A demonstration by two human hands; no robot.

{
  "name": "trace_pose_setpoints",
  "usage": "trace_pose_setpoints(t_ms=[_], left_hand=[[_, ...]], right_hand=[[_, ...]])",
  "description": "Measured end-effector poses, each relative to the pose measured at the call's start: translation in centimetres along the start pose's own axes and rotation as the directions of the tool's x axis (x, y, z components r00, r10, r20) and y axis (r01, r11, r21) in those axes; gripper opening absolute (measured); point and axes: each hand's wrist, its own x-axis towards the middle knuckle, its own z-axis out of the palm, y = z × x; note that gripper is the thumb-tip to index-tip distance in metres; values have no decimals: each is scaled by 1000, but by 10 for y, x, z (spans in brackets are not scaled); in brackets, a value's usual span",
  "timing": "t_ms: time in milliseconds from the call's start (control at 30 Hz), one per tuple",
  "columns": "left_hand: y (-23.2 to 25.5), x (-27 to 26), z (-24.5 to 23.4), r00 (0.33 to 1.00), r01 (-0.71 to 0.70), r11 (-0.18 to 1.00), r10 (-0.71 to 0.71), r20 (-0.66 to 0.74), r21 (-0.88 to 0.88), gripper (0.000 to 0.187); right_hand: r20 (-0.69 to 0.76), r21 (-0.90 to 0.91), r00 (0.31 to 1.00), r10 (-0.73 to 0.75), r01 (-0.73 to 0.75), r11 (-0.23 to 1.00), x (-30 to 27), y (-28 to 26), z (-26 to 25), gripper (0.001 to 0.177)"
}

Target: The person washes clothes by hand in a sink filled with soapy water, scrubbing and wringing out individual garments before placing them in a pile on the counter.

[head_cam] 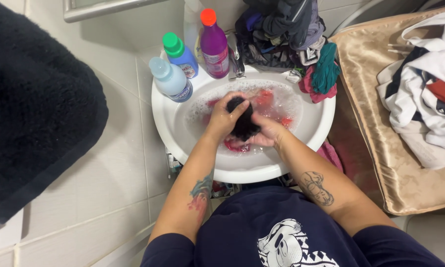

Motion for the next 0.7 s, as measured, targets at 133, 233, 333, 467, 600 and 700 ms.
trace_pose_setpoints(t_ms=[133, 233, 333, 467, 600, 700], left_hand=[[-40, 9, -18, 961, 219, 960, -243, 131, 171, 21], [-53, 7, -17, 966, 201, 951, -233, 115, 235, 21], [-61, 9, -8, 953, 304, 915, -293, -80, 264, 24], [-77, 16, 0, 936, 327, 899, -265, -233, 291, 35], [-94, 21, 5, 873, 375, 820, -156, -461, 432, 40], [-92, 19, 12, 764, 450, 878, -283, -579, 165, 39]], right_hand=[[-246, -390, 968, 44, -140, 910, 7, 12, -11, 45], [-363, -465, 931, 47, -225, 856, 19, 22, 2, 32], [-517, -557, 855, -35, -305, 772, 25, 23, 14, 26], [-633, -707, 742, -221, -437, 555, 33, 24, 16, 34], [-394, -897, 772, -498, -442, 24, 39, 29, 14, 47], [-363, -797, 742, -564, -561, -225, 33, 30, 20, 49]])
